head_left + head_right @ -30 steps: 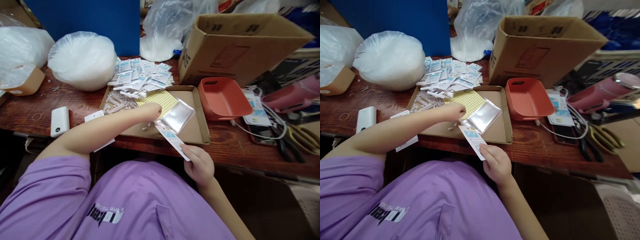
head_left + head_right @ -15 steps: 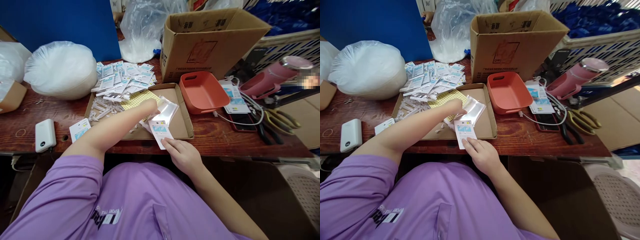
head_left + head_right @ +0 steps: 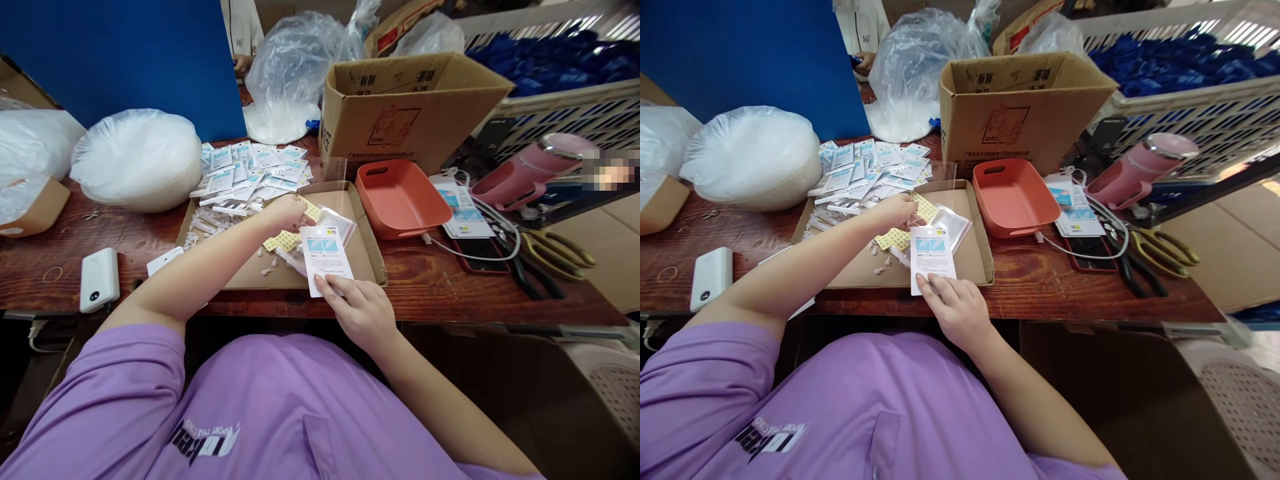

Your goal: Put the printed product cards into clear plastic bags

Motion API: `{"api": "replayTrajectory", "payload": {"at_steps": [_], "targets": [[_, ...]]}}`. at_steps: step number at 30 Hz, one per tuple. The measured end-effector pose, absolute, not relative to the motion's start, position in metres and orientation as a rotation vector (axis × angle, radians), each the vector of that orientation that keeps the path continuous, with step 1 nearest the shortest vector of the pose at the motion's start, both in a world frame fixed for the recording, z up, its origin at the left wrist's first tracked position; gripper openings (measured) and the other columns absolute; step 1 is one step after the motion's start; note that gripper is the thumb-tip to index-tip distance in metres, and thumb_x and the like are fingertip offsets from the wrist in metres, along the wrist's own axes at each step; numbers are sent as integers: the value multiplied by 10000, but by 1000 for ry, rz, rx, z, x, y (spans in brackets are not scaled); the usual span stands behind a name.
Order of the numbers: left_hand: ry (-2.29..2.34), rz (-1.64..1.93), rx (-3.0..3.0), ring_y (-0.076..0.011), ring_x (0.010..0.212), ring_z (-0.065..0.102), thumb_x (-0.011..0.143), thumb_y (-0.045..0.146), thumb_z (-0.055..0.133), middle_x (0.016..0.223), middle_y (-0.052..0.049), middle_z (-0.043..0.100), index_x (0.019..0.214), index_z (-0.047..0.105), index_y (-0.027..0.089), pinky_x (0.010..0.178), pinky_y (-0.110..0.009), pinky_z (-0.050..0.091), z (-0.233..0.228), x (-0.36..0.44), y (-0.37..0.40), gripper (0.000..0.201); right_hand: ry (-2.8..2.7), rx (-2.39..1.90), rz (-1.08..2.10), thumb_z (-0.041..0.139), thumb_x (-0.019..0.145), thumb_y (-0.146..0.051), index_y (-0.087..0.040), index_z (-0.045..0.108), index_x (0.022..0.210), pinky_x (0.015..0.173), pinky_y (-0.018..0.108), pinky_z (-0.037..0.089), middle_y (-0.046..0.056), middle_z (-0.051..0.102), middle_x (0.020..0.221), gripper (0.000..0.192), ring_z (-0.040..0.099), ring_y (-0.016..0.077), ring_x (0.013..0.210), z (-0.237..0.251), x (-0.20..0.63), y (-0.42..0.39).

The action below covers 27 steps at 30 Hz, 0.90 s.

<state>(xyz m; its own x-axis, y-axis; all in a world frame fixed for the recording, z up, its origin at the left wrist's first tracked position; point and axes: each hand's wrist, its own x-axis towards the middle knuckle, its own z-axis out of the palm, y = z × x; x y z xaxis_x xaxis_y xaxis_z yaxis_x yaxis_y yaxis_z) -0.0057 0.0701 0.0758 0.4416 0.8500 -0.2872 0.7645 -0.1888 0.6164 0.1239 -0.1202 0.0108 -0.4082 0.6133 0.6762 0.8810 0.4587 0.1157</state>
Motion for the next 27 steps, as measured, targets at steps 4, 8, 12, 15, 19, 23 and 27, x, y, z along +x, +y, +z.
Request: {"api": "replayTrajectory", "payload": {"at_steps": [4, 8, 12, 15, 19, 23, 27], "targets": [[1222, 386, 1492, -147, 744, 678, 869, 135, 400, 926, -122, 704, 990, 517, 115, 678, -289, 533, 92, -19, 55, 170, -2122, -1159, -651, 473, 884, -79, -203, 604, 1197, 752, 295, 406, 34, 715, 991, 362, 597, 152, 872, 18, 125, -122], [1101, 641, 1015, -142, 644, 640, 812, 113, 506, 773, -73, 660, 873, 553, 119, 591, -271, 504, 104, -39, 37, 77, -2134, -1059, -653, 491, 897, -103, -197, 641, 1133, 746, 291, 399, 33, 722, 990, 295, 597, 143, 870, 25, 120, -123], [1101, 749, 932, -137, 646, 641, 861, 173, 481, 896, -90, 691, 872, 545, 154, 545, -247, 479, 117, -63, 19, 68, -2172, -973, -650, 501, 907, -144, -206, 650, 1126, 738, 291, 397, 23, 725, 981, 272, 592, 142, 856, 33, 112, -122], [1133, 814, 912, -142, 653, 656, 883, 226, 491, 1029, -103, 690, 899, 540, 163, 559, -272, 496, 123, -82, 5, 82, -2191, -926, -629, 487, 914, -156, -224, 653, 1128, 748, 284, 397, 15, 722, 983, 280, 589, 140, 885, 38, 105, -122], [1141, 889, 866, -170, 720, 684, 895, 239, 489, 1081, -124, 681, 960, 550, 154, 634, -326, 528, 127, -106, -9, 123, -2252, -843, -575, 497, 902, -145, -243, 655, 1131, 773, 275, 399, 10, 715, 989, 295, 582, 138, 914, 43, 97, -120], [1114, 891, 801, -194, 788, 698, 920, 245, 448, 1032, -141, 692, 1003, 544, 141, 701, -356, 534, 127, -125, -16, 164, -2282, -784, -569, 503, 898, -143, -250, 668, 1106, 779, 270, 409, 1, 716, 970, 286, 580, 137, 913, 49, 90, -115], [1065, 908, 782, -181, 775, 693, 922, 246, 443, 948, -115, 709, 1031, 568, 139, 733, -356, 537, 125, -136, -22, 198, -2273, -730, -551, 522, 894, -135, -256, 671, 1093, 787, 264, 422, -7, 721, 947, 276, 580, 136, 915, 52, 80, -110]]}}
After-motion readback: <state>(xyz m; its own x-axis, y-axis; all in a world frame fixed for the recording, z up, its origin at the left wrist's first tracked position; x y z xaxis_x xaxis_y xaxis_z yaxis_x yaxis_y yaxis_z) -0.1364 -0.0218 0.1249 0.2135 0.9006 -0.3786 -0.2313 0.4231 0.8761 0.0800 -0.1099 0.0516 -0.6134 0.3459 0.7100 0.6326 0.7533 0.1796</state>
